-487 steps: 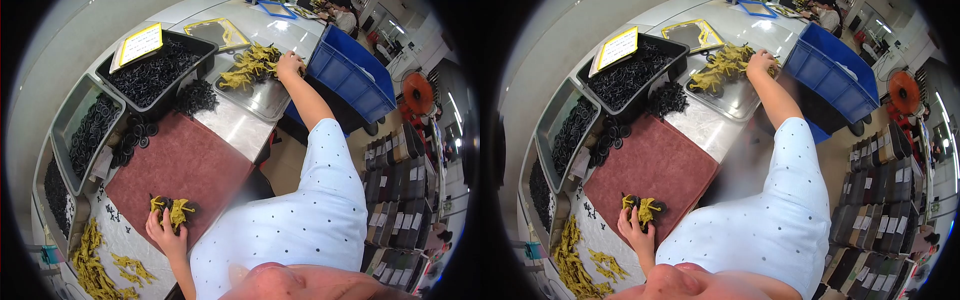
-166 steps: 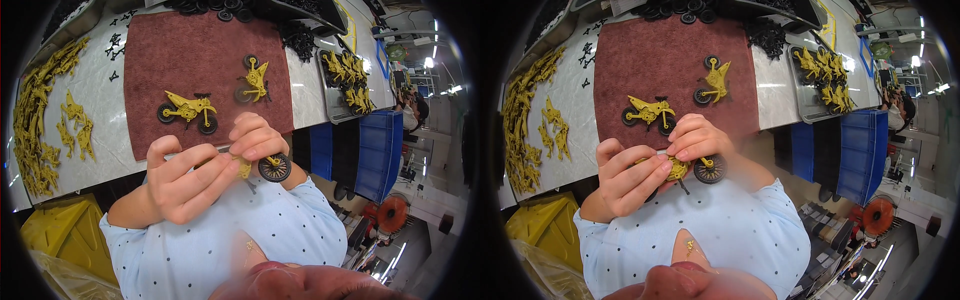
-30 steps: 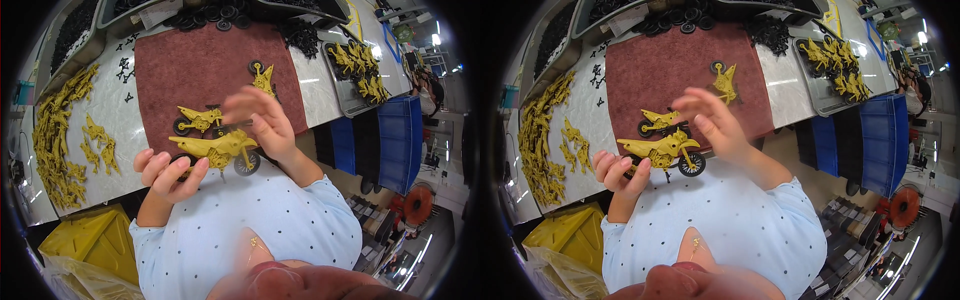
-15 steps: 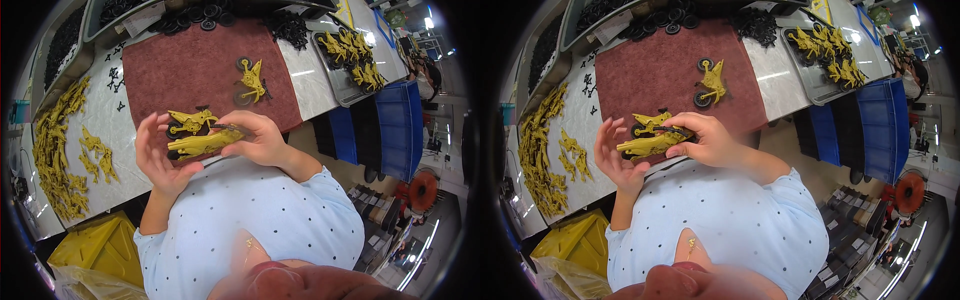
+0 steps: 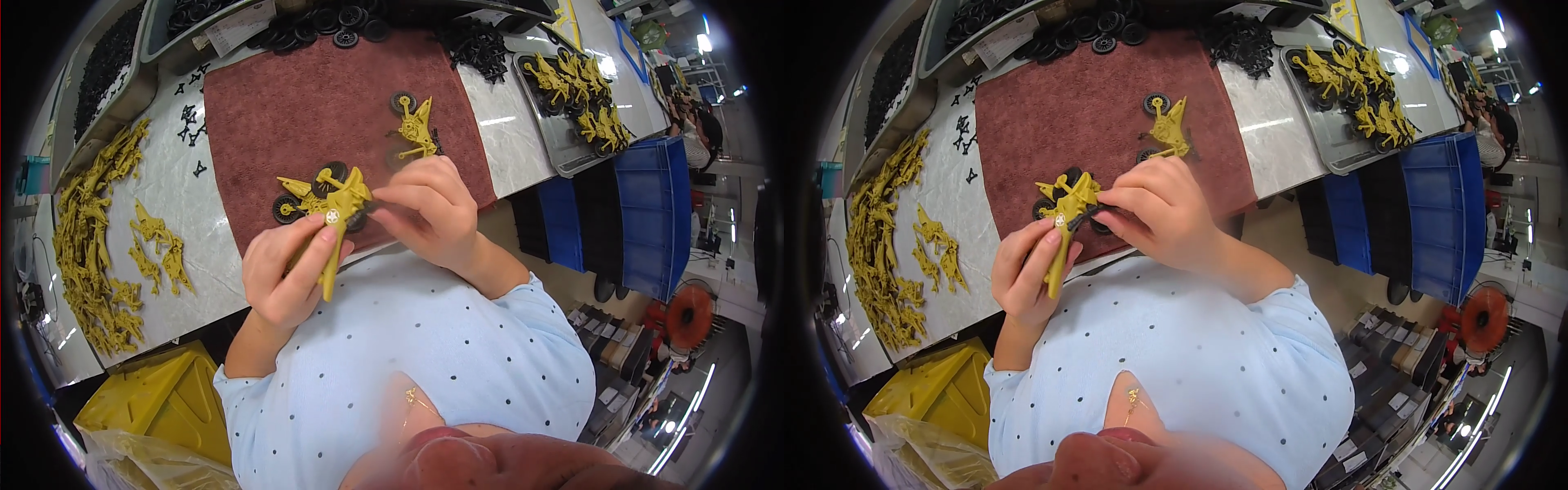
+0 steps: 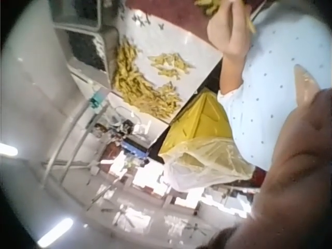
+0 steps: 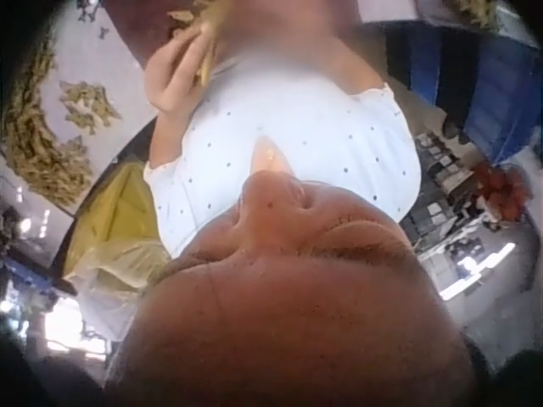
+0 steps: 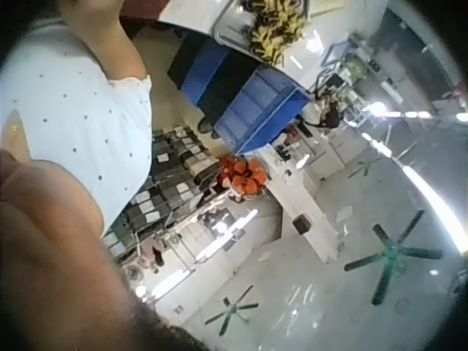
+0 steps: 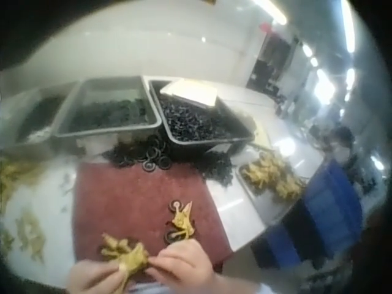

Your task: The person assembles toy motorcycles by hand, fitting together frame pieces, wheels, and small components, and places the assembled toys onto the mat and a metal tray.

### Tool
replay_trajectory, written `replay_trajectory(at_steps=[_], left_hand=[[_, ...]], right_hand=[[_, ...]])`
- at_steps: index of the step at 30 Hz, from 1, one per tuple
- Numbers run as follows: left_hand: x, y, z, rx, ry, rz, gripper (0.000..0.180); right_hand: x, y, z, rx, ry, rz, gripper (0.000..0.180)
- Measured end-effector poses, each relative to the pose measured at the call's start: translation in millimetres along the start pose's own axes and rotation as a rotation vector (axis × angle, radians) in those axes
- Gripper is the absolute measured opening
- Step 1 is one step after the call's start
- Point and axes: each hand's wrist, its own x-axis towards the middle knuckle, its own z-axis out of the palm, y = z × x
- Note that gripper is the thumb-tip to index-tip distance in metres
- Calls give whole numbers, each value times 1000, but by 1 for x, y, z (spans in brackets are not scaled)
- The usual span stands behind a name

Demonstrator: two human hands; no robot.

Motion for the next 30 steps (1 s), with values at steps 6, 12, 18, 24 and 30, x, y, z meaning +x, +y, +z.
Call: replay_trajectory(at_steps=[6, 12, 18, 24, 30], left_hand=[[-10, -5, 4, 7, 57, 168, 37], [-11, -5, 6, 13, 48, 151, 37], [-11, -4, 7, 5, 80, 135, 37], [-14, -1, 6, -93, 111, -17, 38], [-14, 2, 8, -88, 114, -43, 40]], right_hand=[[5, -8, 8, -43, 61, -64, 25], [1, -13, 25, -9, 75, 5, 16], [0, -21, 27, 115, 109, 116, 14], [1, -14, 29, 106, 97, 2, 13], [1, -17, 30, 10, 62, -23, 13]])
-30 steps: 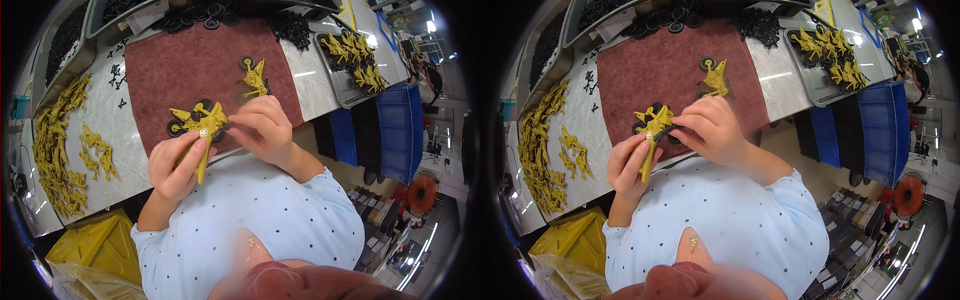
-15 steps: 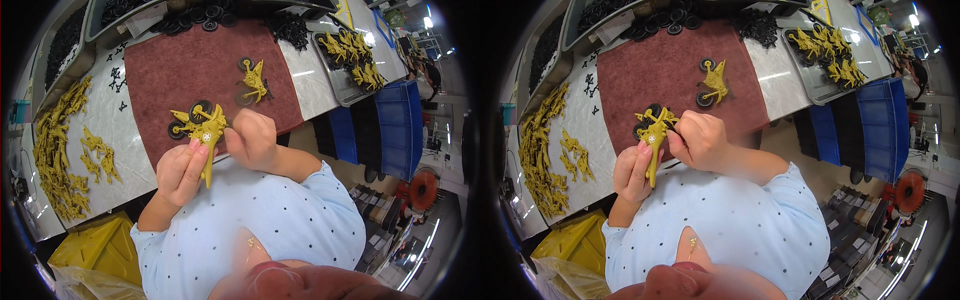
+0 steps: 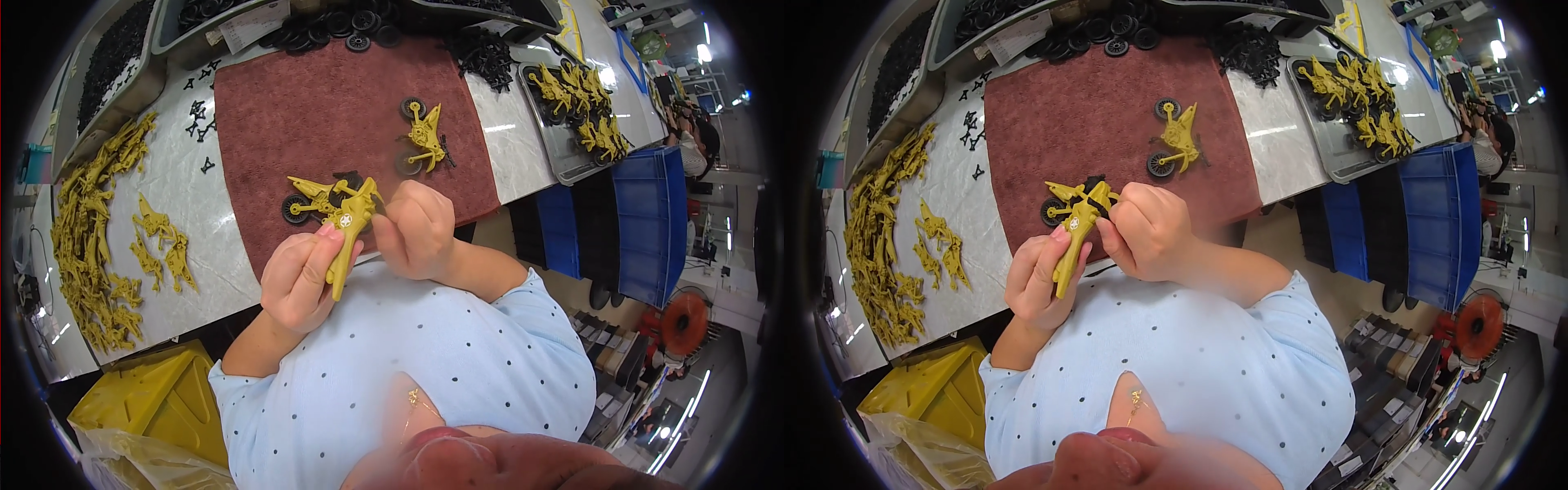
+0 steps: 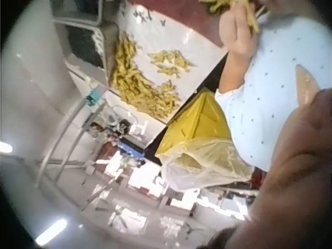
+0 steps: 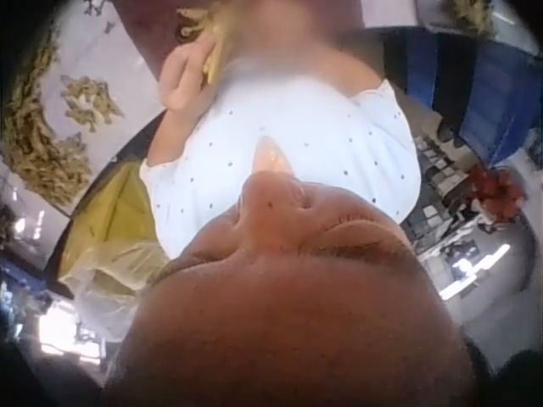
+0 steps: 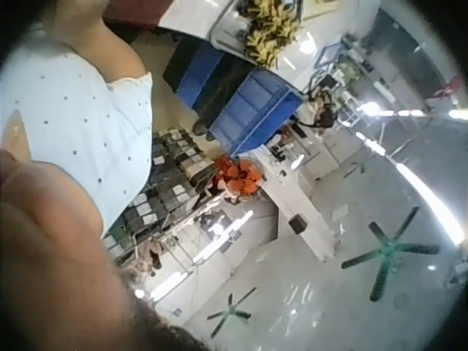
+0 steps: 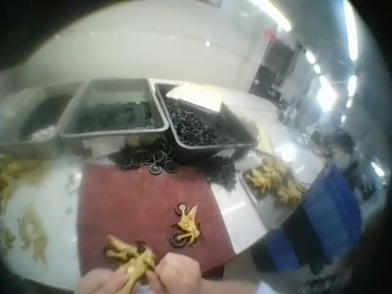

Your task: The person assembles toy motorcycles by hand, fitting together frame pieces, wheels, and small components, and places the assembled toys onto the mat and a metal tray.

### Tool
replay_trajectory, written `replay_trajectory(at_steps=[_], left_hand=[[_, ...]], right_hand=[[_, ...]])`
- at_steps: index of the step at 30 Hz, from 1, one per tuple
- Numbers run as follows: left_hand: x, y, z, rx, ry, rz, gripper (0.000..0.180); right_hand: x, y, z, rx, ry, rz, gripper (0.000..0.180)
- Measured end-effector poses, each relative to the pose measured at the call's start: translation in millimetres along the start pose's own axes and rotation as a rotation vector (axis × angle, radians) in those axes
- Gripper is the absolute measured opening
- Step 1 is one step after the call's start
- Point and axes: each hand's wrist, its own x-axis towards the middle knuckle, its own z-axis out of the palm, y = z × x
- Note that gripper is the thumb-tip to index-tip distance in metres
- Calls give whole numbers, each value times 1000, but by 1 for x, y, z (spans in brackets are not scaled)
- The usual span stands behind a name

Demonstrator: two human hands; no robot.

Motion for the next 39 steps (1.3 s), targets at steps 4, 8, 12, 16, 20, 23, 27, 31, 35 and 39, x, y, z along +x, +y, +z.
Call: replay_trajectory(at_steps=[4, 8, 12, 16, 20, 23, 27, 31, 35, 39], left_hand=[[1, 1, 0, 16, -9, 30, 41], [2, 2, -2, 39, -27, 52, 41], [8, 1, 0, -43, -41, -17, 40], [8, 2, -4, -125, -74, -144, 38], [-1, -1, -10, -286, -148, -451, 34], [-2, -2, -5, -471, -114, -620, 33], [-5, -6, 0, -569, -86, -594, 34], [-7, -11, 1, -586, -83, -541, 34], [-3, -11, 1, -555, -103, -461, 33], [6, -8, -3, -437, -121, -270, 33]], right_hand=[[0, -4, -1, -32, -2, 11, 13], [-2, -4, -1, -34, -9, 8, 12], [1, -1, -8, 89, -35, 114, 13], [9, -3, -23, 193, -171, 332, 19], [14, 5, -29, 340, -321, 428, 28], [6, 10, -25, 331, -164, 244, 62], [-9, 8, -23, 434, -283, 341, 42], [-5, 1, -21, 454, -244, 407, 47], [-11, 4, -16, 458, -193, 328, 48], [-11, 6, -13, 517, -125, 197, 46]])
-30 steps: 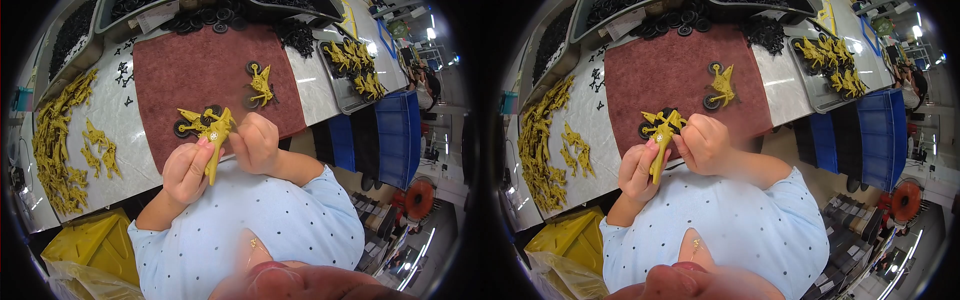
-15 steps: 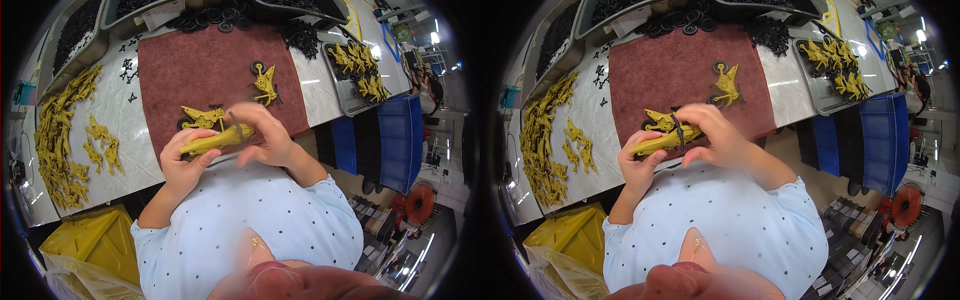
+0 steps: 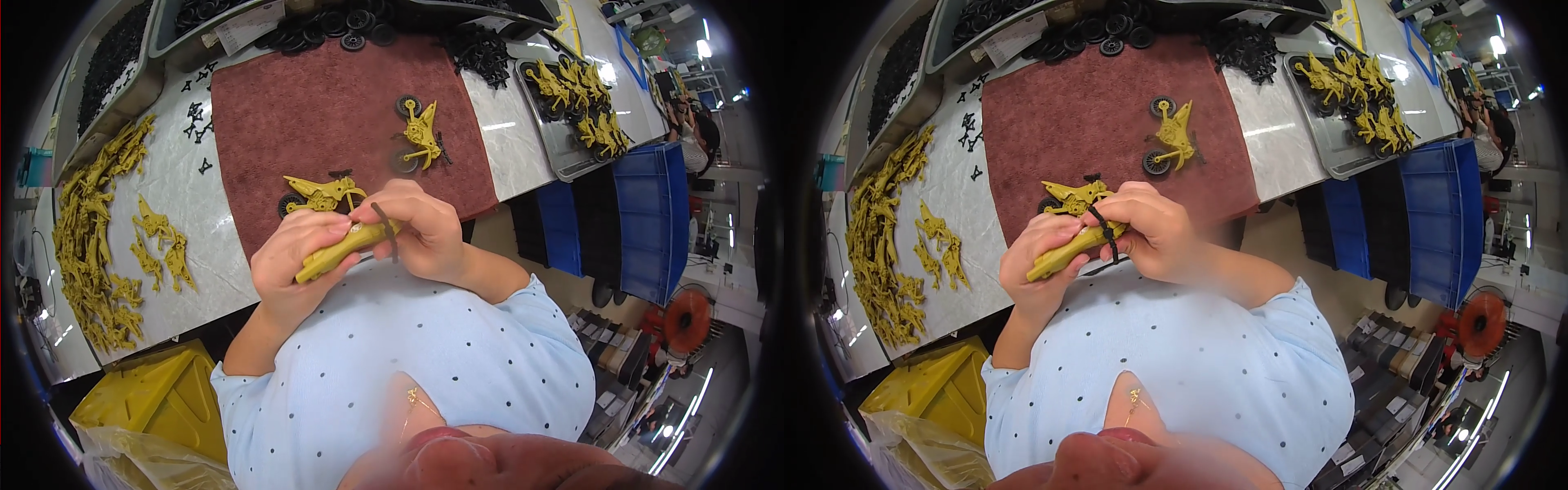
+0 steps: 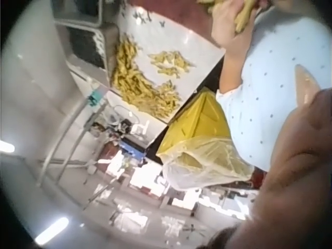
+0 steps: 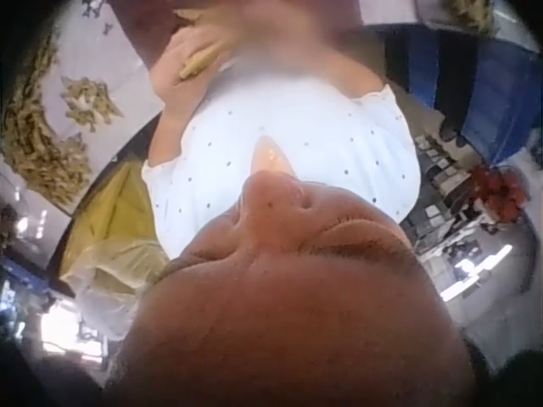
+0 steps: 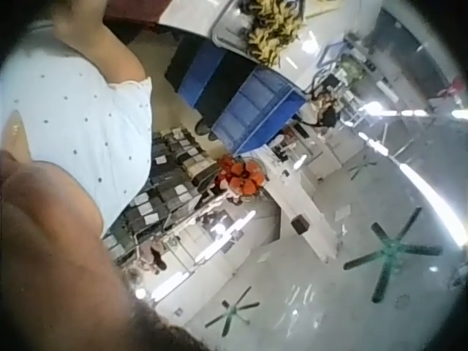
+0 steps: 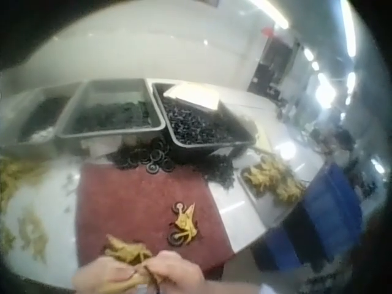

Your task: The person assembles toy motorcycles by hand, fitting together frame pieces, wheels, and small components, and places the assembled toys onto the mat and a metal tray.

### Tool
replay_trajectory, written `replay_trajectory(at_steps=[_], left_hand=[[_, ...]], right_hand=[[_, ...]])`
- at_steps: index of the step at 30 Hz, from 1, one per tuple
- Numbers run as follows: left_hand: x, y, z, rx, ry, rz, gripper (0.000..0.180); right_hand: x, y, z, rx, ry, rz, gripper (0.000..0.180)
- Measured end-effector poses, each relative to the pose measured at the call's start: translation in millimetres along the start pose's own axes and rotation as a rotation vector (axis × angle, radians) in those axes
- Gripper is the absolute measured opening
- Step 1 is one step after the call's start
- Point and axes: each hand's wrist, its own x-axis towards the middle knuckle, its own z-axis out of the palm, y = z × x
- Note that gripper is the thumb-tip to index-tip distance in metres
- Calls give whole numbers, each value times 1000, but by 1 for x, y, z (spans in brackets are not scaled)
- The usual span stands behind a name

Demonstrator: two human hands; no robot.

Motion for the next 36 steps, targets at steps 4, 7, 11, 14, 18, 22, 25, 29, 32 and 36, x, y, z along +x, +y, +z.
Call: replay_trajectory(at_steps=[4, 7, 11, 14, 18, 22, 25, 29, 32, 36], left_hand=[[5, 4, -5, 19, -45, 62, 35], [4, 4, -7, 28, -61, 74, 36], [-4, -4, -7, -51, -44, -44, 33], [-5, -6, -8, -165, -29, -192, 28], [-19, -15, -14, -273, -1, -494, 27], [-16, -8, -4, -769, 254, -754, 46], [-3, 3, 7, -689, 375, -747, 42], [-9, -4, -1, -736, 268, -764, 32], [-5, -2, -1, -813, 210, -925, 24], [3, 7, 0, -743, 122, -1037, 23]], right_hand=[[2, -5, 0, 39, 4, 19, 45], [2, -7, 1, 98, 3, 23, 45], [1, -5, 5, 85, 29, 95, 44], [2, -7, 5, 58, 49, 80, 41], [3, -8, -2, 89, -87, 263, 47], [-5, -7, -4, 561, -123, 571, 66], [-6, -12, -1, 553, -53, 594, 59], [-4, -14, -10, 766, -18, 757, 48], [-6, -6, -5, 800, 53, 829, 41], [-5, -4, -9, 1093, 148, 970, 37]])
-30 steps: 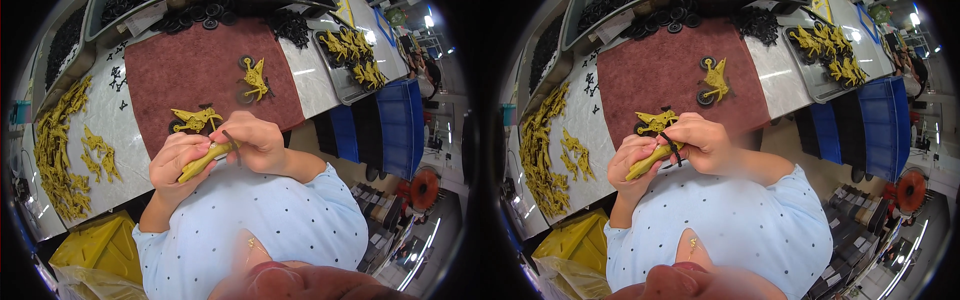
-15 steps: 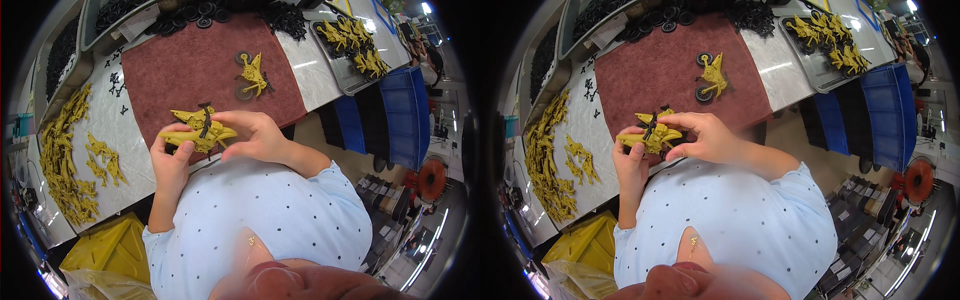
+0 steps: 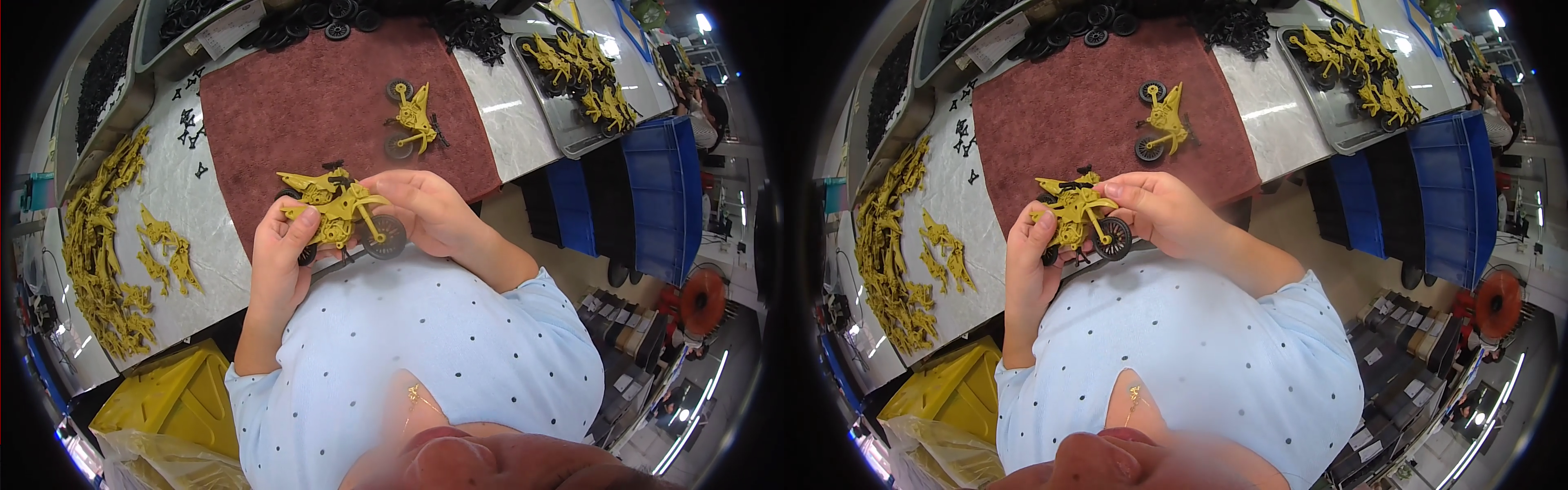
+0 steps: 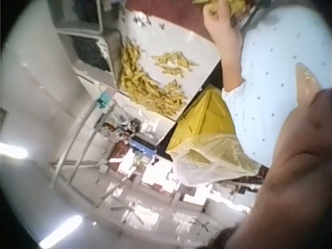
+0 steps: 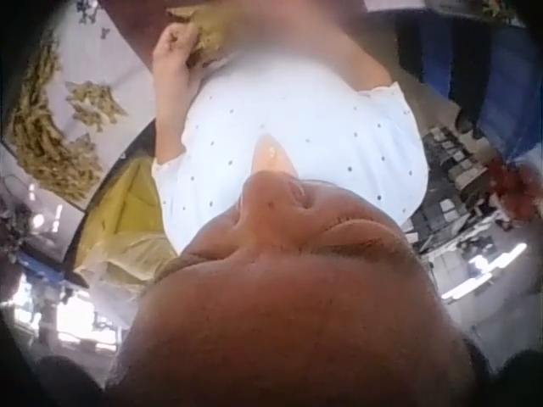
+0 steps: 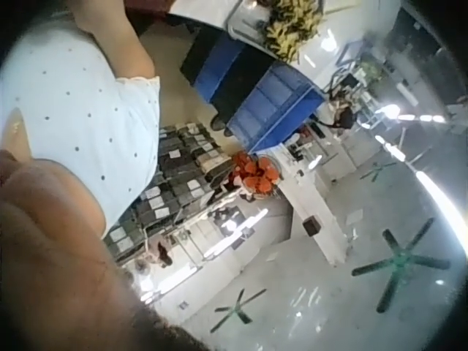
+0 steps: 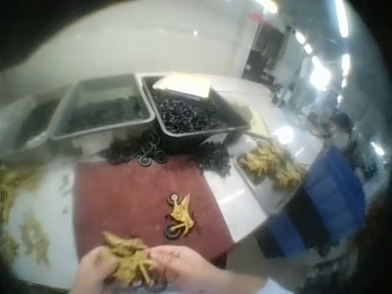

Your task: The person assembles toy motorcycles by hand, fitting together frame pieces, wheels, and small components, and places the assembled toys onto the mat and a metal tray.

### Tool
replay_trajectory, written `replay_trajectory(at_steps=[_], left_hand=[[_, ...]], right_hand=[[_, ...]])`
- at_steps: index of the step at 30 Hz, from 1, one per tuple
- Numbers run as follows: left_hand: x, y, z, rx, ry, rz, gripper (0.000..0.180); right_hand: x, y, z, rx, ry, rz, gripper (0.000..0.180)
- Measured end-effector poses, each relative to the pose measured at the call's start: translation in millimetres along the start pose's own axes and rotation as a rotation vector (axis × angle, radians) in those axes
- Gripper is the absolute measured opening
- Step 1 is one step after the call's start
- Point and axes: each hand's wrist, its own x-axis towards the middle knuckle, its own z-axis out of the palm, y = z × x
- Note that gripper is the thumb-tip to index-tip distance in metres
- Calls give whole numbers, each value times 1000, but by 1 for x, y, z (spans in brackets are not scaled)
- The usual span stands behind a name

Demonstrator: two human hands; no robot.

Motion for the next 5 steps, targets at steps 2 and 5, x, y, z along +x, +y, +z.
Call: replay_trajectory(at_steps=[2, 5], left_hand=[[0, -1, -2, -19, -33, -36, 22], [2, -4, -7, -91, -22, -31, 26]], right_hand=[[0, -3, 1, 83, -85, 39, 37], [0, -4, -1, 107, -73, 56, 40]])
